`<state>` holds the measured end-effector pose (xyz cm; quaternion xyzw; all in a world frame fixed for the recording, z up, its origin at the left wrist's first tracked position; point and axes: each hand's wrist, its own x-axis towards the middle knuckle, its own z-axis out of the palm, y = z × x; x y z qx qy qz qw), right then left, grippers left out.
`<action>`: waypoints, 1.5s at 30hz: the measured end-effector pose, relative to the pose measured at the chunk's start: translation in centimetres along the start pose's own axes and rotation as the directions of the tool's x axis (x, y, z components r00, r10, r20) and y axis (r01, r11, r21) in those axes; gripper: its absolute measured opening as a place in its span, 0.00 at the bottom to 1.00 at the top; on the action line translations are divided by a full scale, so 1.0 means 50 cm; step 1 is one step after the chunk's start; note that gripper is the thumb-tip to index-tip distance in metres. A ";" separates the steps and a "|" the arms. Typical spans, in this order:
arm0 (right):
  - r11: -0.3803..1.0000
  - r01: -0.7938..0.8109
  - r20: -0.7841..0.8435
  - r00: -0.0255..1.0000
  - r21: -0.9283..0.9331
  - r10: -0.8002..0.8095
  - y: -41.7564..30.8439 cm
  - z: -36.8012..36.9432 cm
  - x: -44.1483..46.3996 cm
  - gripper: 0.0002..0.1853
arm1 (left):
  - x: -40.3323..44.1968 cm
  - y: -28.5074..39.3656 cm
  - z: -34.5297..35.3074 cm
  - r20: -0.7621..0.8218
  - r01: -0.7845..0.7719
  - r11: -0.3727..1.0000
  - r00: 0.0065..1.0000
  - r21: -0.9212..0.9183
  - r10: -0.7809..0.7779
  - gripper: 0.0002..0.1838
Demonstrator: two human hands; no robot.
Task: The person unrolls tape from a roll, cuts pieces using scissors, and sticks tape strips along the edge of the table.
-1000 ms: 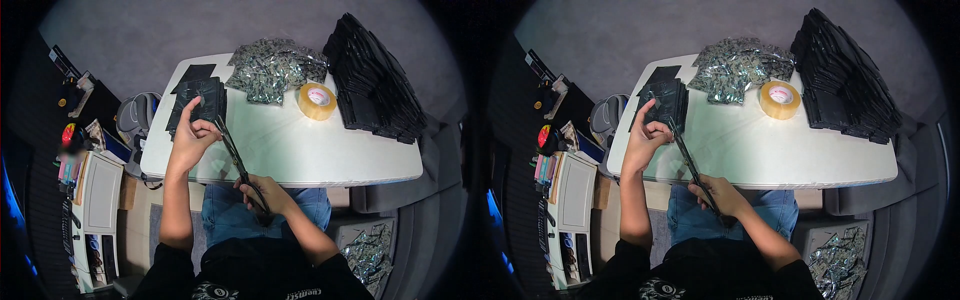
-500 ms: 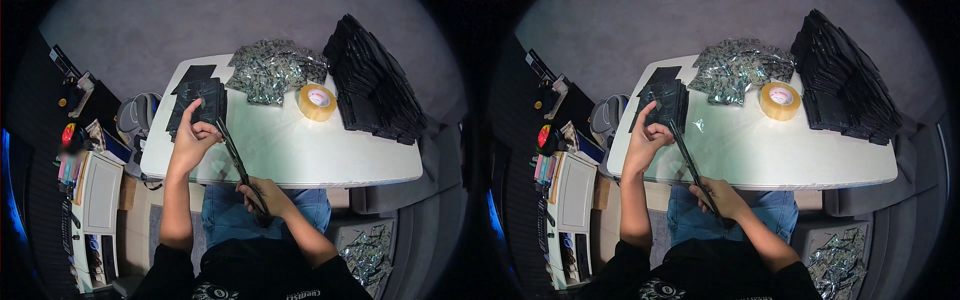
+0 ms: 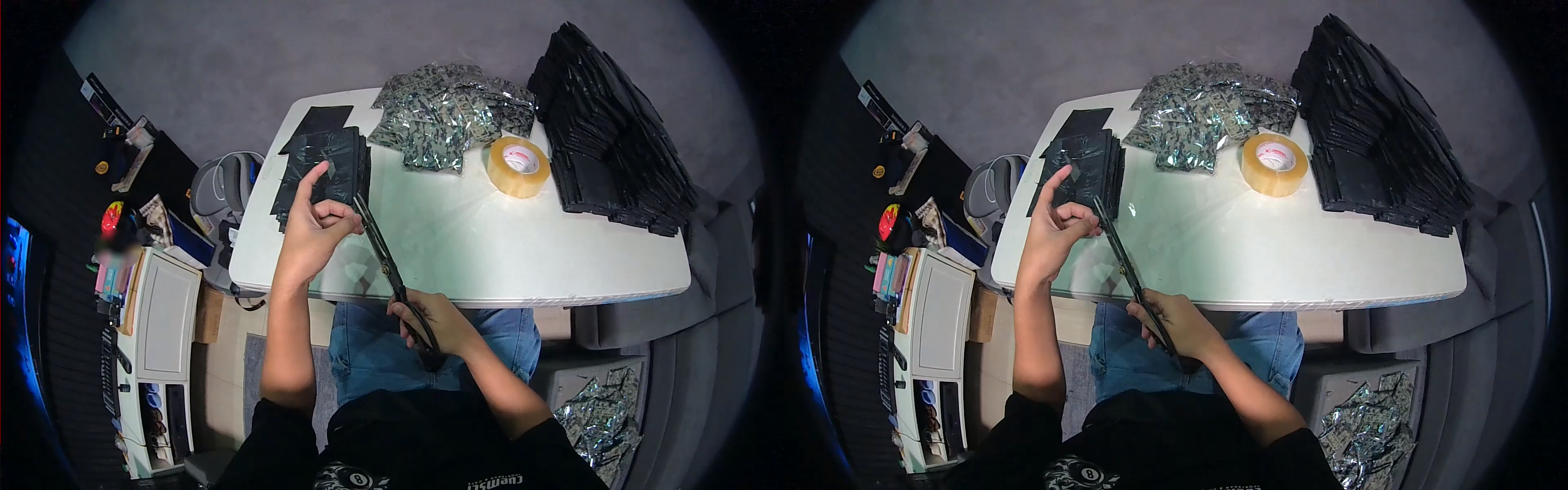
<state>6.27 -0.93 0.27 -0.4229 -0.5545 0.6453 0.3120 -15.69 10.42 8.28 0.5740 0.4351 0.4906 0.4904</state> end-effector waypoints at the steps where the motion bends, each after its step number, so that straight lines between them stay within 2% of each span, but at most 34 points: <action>1: 1.000 0.001 0.001 1.000 0.000 -0.001 0.002 0.000 0.000 0.20 | 0.000 -0.001 0.000 -0.001 0.000 1.000 1.000 0.000 0.000 0.50; 15: 0.999 0.007 0.000 1.000 0.040 -0.007 0.006 -0.001 0.001 0.19 | -0.008 0.014 0.007 -0.026 0.023 1.000 0.999 0.000 -0.023 0.47; 18: 0.999 -0.032 0.002 0.999 0.020 0.032 -0.004 -0.002 0.001 0.19 | -0.017 0.014 -0.001 -0.008 -0.030 0.999 1.000 -0.015 0.030 0.41; 21: 0.999 0.016 0.000 1.000 0.039 -0.016 0.001 -0.002 0.001 0.19 | -0.037 0.023 -0.011 0.065 -0.141 0.968 0.989 0.207 0.131 0.32; 24: 1.000 -0.006 0.002 1.000 0.017 0.006 0.001 0.000 0.000 0.20 | -0.060 0.044 -0.006 -0.008 -0.234 0.957 0.971 0.172 0.239 0.26; 27: 1.000 -0.008 0.030 1.000 0.000 0.008 0.000 -0.003 -0.006 0.23 | -0.069 0.063 -0.021 -0.126 -0.405 0.914 0.906 0.012 0.403 0.32; 30: 0.995 0.030 0.021 0.999 -0.091 -0.028 -0.014 -0.012 -0.019 0.22 | -0.065 0.066 -0.033 -0.181 -0.489 0.872 0.860 -0.026 0.477 0.38; 32: 0.956 0.053 -0.012 0.998 -0.289 -0.059 -0.044 -0.032 -0.038 0.24 | -0.061 0.061 -0.020 -0.215 -0.506 0.862 0.846 -0.036 0.488 0.40; 36: 0.748 0.049 -0.040 0.994 -0.662 -0.101 -0.145 -0.098 -0.077 0.28 | -0.064 0.049 -0.023 -0.332 -0.487 0.873 0.830 -0.037 0.448 0.39; 38: 0.644 0.083 -0.018 0.989 -0.760 -0.149 -0.165 -0.144 -0.077 0.26 | -0.062 0.042 -0.030 -0.339 -0.500 0.864 0.823 -0.053 0.455 0.38; 40: 0.556 0.133 0.023 0.979 -0.821 -0.201 -0.149 -0.205 -0.068 0.24 | -0.062 0.034 -0.023 -0.337 -0.483 0.871 0.837 -0.087 0.431 0.37; 43: 0.501 0.230 0.125 0.964 -0.834 -0.234 -0.144 -0.304 -0.050 0.24 | -0.057 -0.002 -0.023 -0.292 -0.459 0.879 0.864 -0.128 0.409 0.39; 45: 0.468 0.165 0.088 0.979 -0.868 -0.183 -0.147 -0.353 -0.045 0.25 | -0.047 -0.036 -0.020 -0.301 -0.435 0.894 0.871 -0.109 0.388 0.38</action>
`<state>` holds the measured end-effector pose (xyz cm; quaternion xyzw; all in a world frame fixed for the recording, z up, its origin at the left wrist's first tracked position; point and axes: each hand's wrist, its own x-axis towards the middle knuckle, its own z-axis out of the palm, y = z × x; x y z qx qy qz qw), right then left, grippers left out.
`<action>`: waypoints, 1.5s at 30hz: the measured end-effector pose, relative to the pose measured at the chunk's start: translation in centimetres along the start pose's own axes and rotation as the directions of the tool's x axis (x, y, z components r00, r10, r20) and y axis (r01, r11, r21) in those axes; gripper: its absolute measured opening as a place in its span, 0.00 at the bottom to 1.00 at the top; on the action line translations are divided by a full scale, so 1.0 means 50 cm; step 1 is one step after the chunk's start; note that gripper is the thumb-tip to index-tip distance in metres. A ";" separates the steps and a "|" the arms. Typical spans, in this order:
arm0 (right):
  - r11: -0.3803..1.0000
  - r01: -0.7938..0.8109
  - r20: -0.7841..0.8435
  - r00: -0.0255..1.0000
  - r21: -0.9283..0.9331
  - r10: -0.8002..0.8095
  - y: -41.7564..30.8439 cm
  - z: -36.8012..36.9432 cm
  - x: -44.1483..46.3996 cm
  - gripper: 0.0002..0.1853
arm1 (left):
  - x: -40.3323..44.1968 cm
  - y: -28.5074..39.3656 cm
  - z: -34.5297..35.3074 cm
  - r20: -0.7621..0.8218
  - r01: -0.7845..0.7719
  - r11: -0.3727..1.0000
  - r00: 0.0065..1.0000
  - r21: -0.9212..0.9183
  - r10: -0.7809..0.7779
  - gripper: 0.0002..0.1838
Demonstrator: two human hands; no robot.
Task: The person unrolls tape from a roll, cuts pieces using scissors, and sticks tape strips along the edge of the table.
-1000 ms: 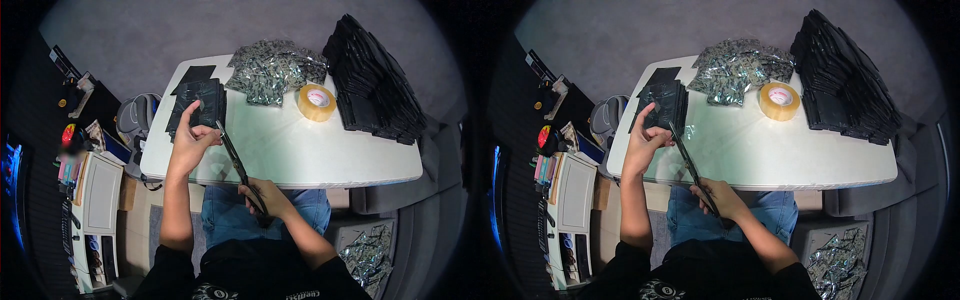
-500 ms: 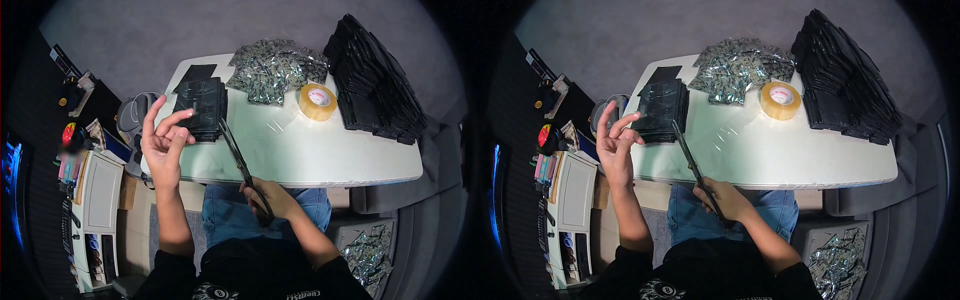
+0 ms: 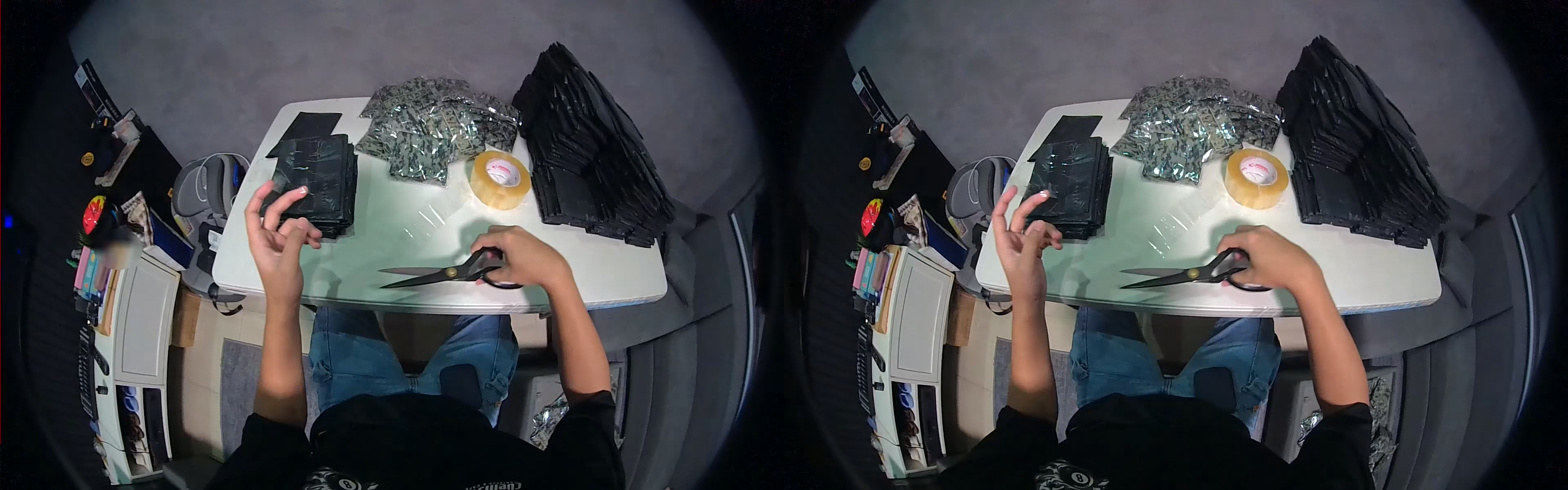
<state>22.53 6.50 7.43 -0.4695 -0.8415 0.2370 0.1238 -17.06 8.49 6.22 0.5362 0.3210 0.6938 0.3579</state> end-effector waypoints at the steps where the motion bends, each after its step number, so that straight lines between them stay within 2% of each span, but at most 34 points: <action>1: 0.999 -0.034 0.009 0.999 -0.021 0.034 0.016 -0.011 0.001 0.25 | -0.002 -0.019 0.001 -0.003 0.011 1.000 1.000 0.013 -0.011 0.37; 4: 0.996 -0.066 -0.002 0.998 -0.052 0.066 0.060 -0.017 0.007 0.24 | -0.002 -0.069 0.008 -0.013 0.025 1.000 1.000 0.003 -0.025 0.37; 7: 0.995 -0.059 0.096 0.993 -0.082 0.067 0.089 -0.022 0.023 0.27 | -0.002 -0.107 0.016 -0.018 0.039 0.999 0.999 0.010 -0.038 0.38; 10: 0.999 -0.028 0.074 0.997 -0.041 0.031 0.082 -0.028 0.029 0.27 | -0.008 -0.141 0.017 -0.006 0.042 0.999 0.999 -0.013 -0.042 0.39; 13: 0.987 -0.097 0.087 0.990 -0.129 0.109 0.056 -0.027 0.033 0.25 | -0.019 -0.167 0.016 0.013 0.031 1.000 0.999 0.005 -0.031 0.40; 16: 0.947 -0.124 0.023 0.990 -0.295 0.137 0.023 -0.024 0.060 0.23 | -0.022 -0.169 0.014 0.084 0.035 0.999 0.996 -0.016 -0.034 0.43; 19: 0.966 0.031 -0.150 0.986 -0.255 -0.071 -0.036 0.003 0.118 0.22 | -0.027 -0.165 0.018 0.176 0.028 0.999 0.984 -0.040 -0.021 0.45; 22: 0.957 0.211 -0.139 0.961 -0.200 -0.241 -0.079 0.038 0.193 0.23 | -0.036 -0.155 0.017 0.242 0.047 0.997 0.970 -0.066 -0.030 0.46; 25: 0.936 0.201 0.001 0.978 -0.289 -0.210 -0.099 0.074 0.250 0.24 | -0.033 -0.154 0.018 0.253 0.045 0.997 0.967 -0.068 -0.026 0.48; 26: 0.949 0.124 0.101 0.990 -0.290 -0.098 -0.103 0.078 0.263 0.25 | -0.034 -0.154 0.016 0.254 0.066 0.996 0.966 -0.060 -0.049 0.47; 29: 0.952 0.091 0.185 0.982 -0.293 -0.037 -0.115 0.068 0.280 0.23 | -0.034 -0.152 0.016 0.244 0.064 0.995 0.969 -0.070 -0.045 0.47; 35: 0.980 0.074 0.181 0.983 -0.185 -0.040 -0.086 0.066 0.280 0.12 | -0.031 -0.161 0.017 0.225 0.077 0.995 0.972 -0.055 -0.063 0.49; 38: 0.977 0.202 0.038 0.979 -0.066 -0.200 -0.092 0.058 0.261 0.09 | -0.033 -0.159 0.021 0.197 0.069 0.997 0.978 -0.018 -0.064 0.49; 41: 0.957 0.286 -0.147 0.946 -0.040 -0.289 -0.095 0.049 0.243 0.07 | -0.038 -0.166 0.025 0.180 0.060 0.998 0.982 -0.022 -0.056 0.52; 45: 0.961 0.263 -0.255 0.938 0.086 -0.234 -0.077 0.036 0.225 0.07 | -0.053 -0.167 0.047 0.205 0.062 0.998 0.977 -0.026 -0.055 0.55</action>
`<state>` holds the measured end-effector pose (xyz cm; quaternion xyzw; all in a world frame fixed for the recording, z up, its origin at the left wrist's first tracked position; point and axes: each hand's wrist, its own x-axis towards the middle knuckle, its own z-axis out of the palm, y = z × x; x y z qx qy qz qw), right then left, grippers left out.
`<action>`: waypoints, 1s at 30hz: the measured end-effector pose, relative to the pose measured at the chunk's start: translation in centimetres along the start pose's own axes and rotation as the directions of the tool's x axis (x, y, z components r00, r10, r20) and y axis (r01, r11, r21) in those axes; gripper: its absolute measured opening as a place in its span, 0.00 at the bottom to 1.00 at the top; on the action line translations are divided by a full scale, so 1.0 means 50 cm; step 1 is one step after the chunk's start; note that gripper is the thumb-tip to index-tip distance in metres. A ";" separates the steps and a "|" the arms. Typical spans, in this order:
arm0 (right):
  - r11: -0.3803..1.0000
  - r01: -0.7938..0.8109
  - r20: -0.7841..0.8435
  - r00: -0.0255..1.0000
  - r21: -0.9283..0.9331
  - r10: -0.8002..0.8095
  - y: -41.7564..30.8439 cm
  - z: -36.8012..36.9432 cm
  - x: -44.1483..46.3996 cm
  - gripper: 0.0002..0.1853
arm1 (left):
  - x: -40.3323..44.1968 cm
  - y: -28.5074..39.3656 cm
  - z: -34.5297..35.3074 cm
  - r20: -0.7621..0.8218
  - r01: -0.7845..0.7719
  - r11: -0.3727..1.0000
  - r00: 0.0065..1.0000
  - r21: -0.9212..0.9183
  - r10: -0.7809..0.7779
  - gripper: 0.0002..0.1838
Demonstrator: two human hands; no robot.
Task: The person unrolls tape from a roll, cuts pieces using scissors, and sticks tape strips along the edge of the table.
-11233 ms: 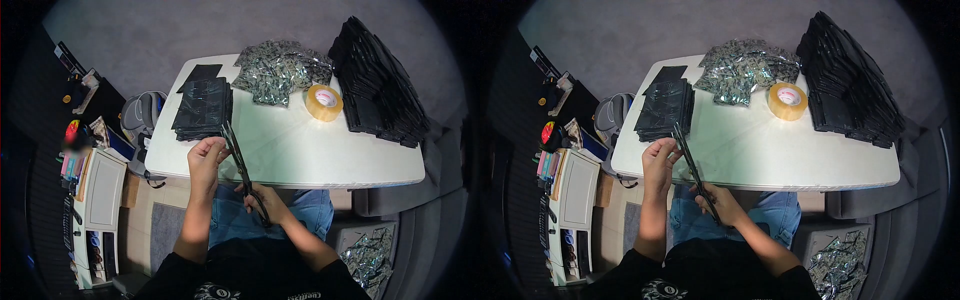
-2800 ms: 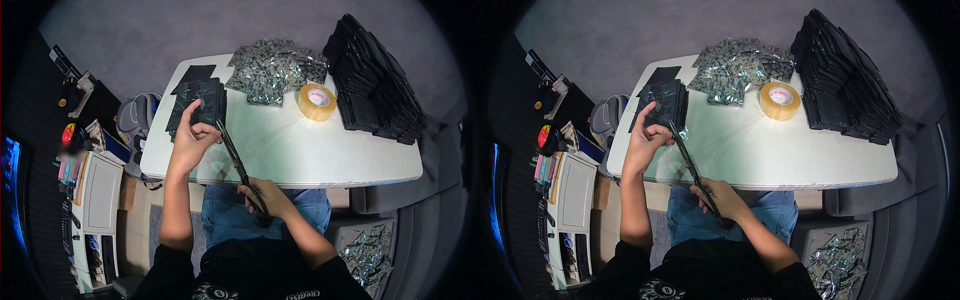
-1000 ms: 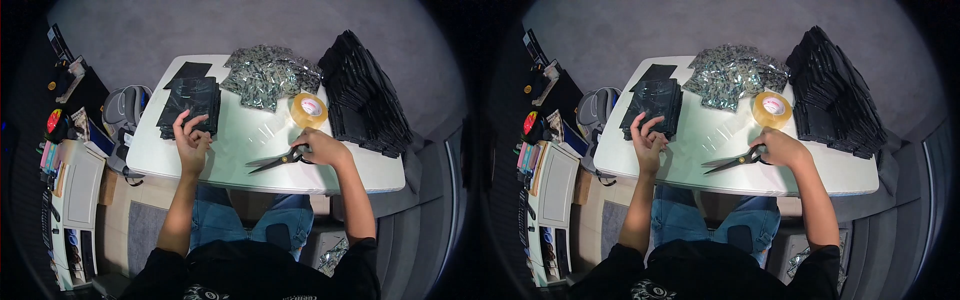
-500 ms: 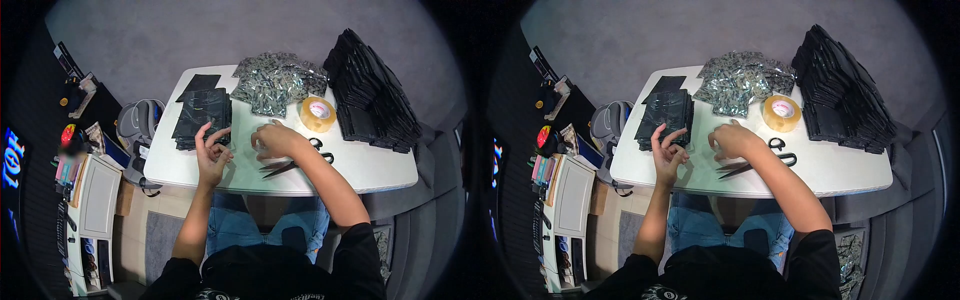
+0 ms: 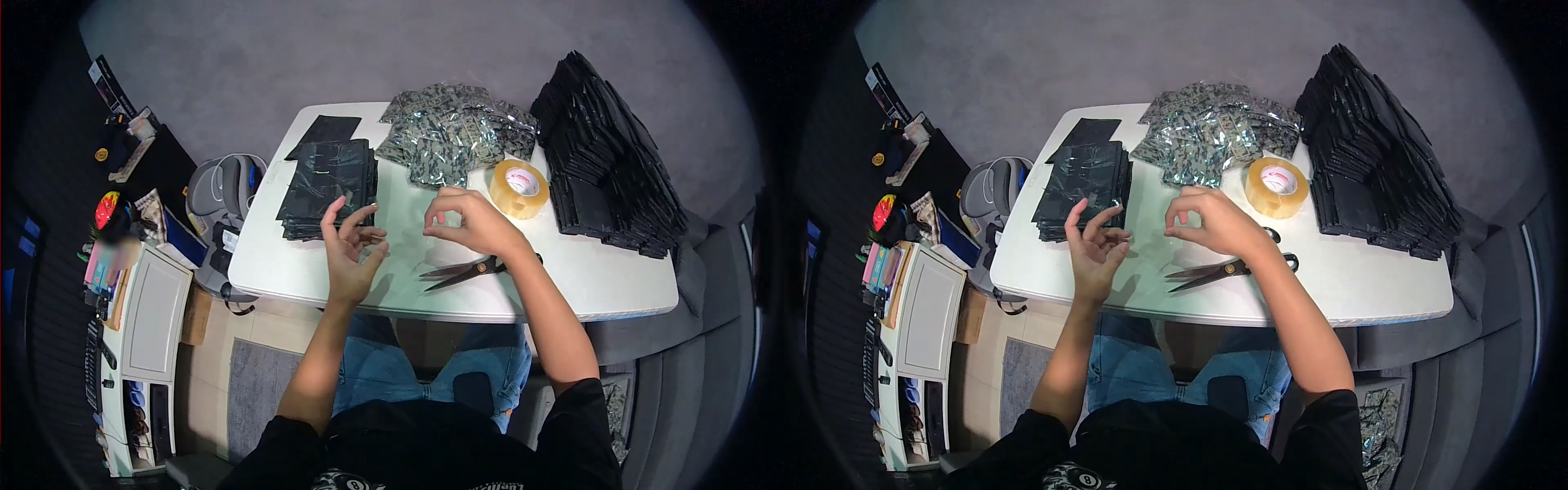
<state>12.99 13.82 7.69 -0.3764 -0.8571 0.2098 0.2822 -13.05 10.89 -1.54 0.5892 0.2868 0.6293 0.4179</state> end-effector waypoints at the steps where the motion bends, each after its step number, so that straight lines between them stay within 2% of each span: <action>1: 1.000 -0.011 -0.017 1.000 0.015 0.012 0.003 -0.002 -0.004 0.07 | -0.002 0.004 0.010 0.015 0.002 1.000 1.000 0.013 -0.003 0.56; 4: 1.000 -0.013 -0.041 0.999 0.019 0.014 0.008 -0.004 -0.014 0.08 | 0.001 0.009 0.039 0.065 -0.040 0.998 0.997 0.040 0.037 0.58; 5: 1.000 -0.008 -0.047 0.999 0.015 0.009 0.009 -0.004 -0.018 0.08 | -0.001 0.012 0.051 0.034 0.014 1.000 0.999 -0.004 -0.014 0.61; 11: 0.999 -0.041 -0.077 0.996 0.022 0.042 0.003 -0.003 -0.023 0.08 | -0.006 0.031 0.098 0.045 -0.089 0.982 0.996 0.164 0.083 0.65; 14: 1.000 -0.008 -0.089 0.996 0.017 0.010 0.007 0.003 -0.022 0.09 | -0.007 0.035 0.116 0.016 -0.120 0.960 0.993 0.252 0.120 0.61; 17: 1.000 -0.001 -0.102 0.995 0.010 0.002 0.004 0.003 -0.023 0.09 | -0.009 0.021 0.113 -0.056 -0.030 0.982 0.998 0.187 0.041 0.59; 23: 0.997 -0.067 -0.072 0.995 0.028 0.069 -0.001 -0.007 -0.028 0.08 | -0.009 0.030 0.105 -0.101 -0.082 0.984 0.990 0.160 0.099 0.54; 26: 0.997 -0.074 -0.084 0.994 0.026 0.076 -0.001 -0.010 -0.034 0.12 | -0.010 0.042 0.107 -0.118 -0.069 0.986 0.989 0.153 0.087 0.54; 29: 0.993 -0.027 -0.318 0.948 -0.111 -0.009 0.059 -0.011 -0.053 0.18 | -0.012 0.049 0.104 -0.131 -0.048 0.990 0.989 0.135 0.066 0.53; 30: 0.982 -0.089 -0.341 0.940 -0.166 0.027 0.085 -0.024 -0.066 0.21 | -0.013 0.050 0.098 -0.124 -0.053 0.988 0.990 0.144 0.071 0.53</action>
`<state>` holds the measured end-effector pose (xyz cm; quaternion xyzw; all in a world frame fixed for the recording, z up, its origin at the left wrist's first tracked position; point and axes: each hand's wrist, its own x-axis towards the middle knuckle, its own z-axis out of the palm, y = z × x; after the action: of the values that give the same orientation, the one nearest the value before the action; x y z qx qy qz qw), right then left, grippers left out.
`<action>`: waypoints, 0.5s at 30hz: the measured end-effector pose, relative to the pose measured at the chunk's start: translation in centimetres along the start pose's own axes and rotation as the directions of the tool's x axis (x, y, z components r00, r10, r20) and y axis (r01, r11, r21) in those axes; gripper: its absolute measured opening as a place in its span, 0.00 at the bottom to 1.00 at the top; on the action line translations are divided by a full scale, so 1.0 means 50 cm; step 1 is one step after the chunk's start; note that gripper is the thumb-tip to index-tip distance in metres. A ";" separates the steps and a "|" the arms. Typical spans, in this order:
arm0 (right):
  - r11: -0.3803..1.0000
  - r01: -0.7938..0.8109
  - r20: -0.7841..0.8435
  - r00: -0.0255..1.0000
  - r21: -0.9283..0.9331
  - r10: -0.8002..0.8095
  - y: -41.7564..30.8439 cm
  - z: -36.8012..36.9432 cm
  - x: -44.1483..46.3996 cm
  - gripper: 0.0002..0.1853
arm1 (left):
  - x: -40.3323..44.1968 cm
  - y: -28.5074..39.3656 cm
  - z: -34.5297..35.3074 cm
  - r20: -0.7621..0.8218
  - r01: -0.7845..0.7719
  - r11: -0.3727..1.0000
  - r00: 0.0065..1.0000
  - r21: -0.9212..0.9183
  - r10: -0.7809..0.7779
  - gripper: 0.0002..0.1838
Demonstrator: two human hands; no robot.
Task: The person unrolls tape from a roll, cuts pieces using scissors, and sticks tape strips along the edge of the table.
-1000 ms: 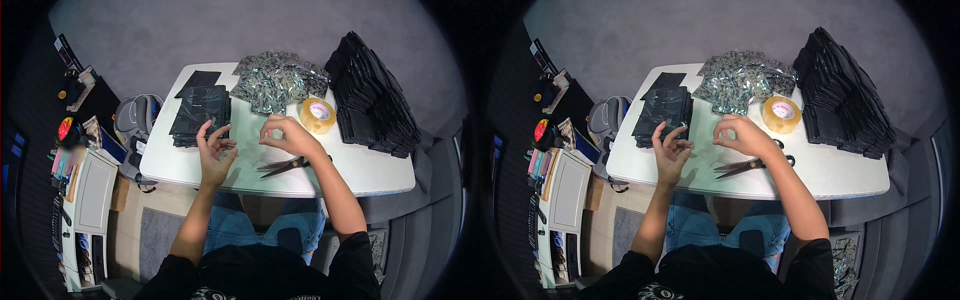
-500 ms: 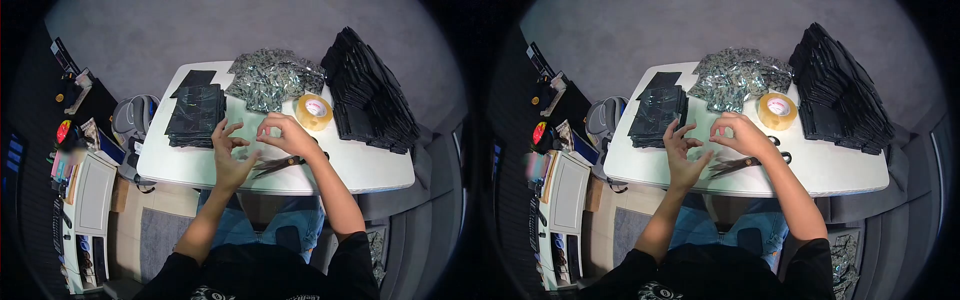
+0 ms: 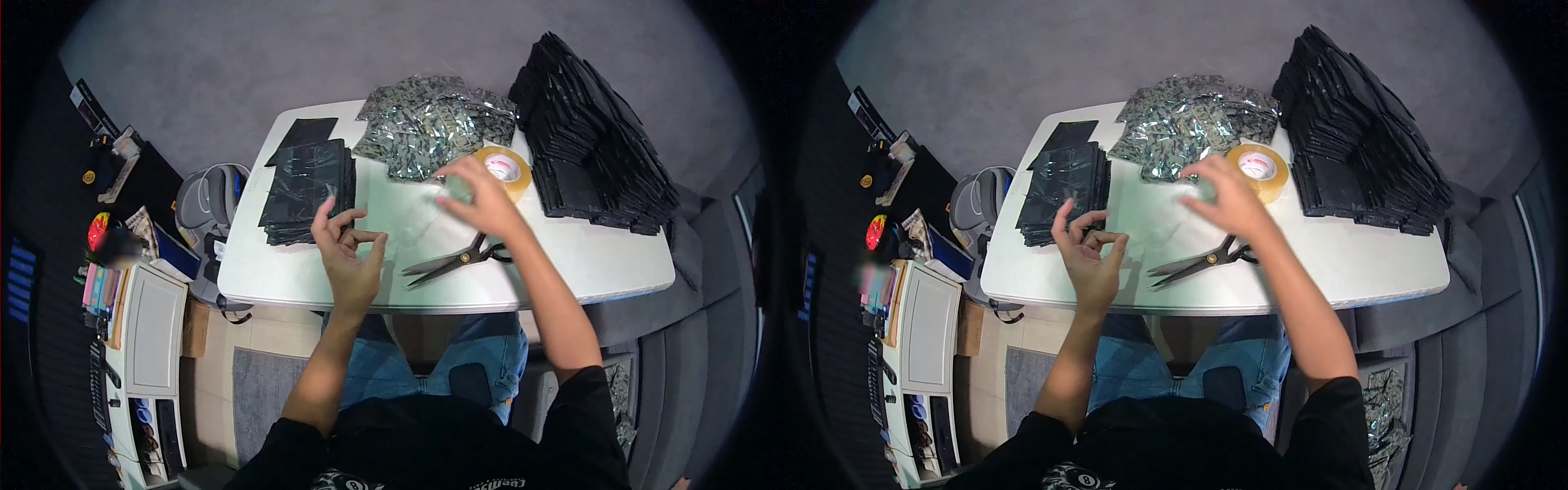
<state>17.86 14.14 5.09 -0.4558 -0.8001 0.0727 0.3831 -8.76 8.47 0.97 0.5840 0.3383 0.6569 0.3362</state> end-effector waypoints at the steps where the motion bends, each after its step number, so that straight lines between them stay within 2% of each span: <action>1: 0.996 -0.038 -0.019 0.999 -0.076 0.036 0.038 -0.023 -0.005 0.23 | 0.005 -0.001 -0.007 0.005 -0.009 1.000 1.000 0.006 0.009 0.54; 4: 0.965 -0.129 -0.051 0.991 -0.228 0.120 0.125 -0.091 -0.034 0.27 | 0.021 0.002 -0.025 0.023 -0.023 0.999 0.999 0.025 0.022 0.54; 5: 0.956 -0.220 0.020 0.973 -0.195 0.228 0.136 -0.108 -0.051 0.30 | 0.026 0.002 -0.031 0.031 -0.025 0.999 0.999 0.030 0.024 0.54; 8: 0.926 -0.197 0.145 0.956 -0.323 0.254 0.171 -0.112 -0.074 0.31 | 0.035 0.009 -0.042 0.057 -0.009 0.999 0.998 0.050 0.007 0.55; 12: 0.907 -0.214 0.025 0.971 -0.362 0.239 0.158 -0.081 -0.070 0.28 | 0.019 0.066 -0.032 0.122 0.023 0.996 0.992 0.087 -0.034 0.60; 15: 0.843 -0.287 -0.013 0.949 -0.455 0.315 0.148 -0.058 -0.054 0.27 | -0.010 0.122 -0.009 0.154 0.043 0.989 0.986 0.139 -0.064 0.65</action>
<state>25.61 15.60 2.17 -0.6496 -0.7249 -0.0418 0.2255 -9.44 4.74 5.76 0.6464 0.3699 0.5748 0.3391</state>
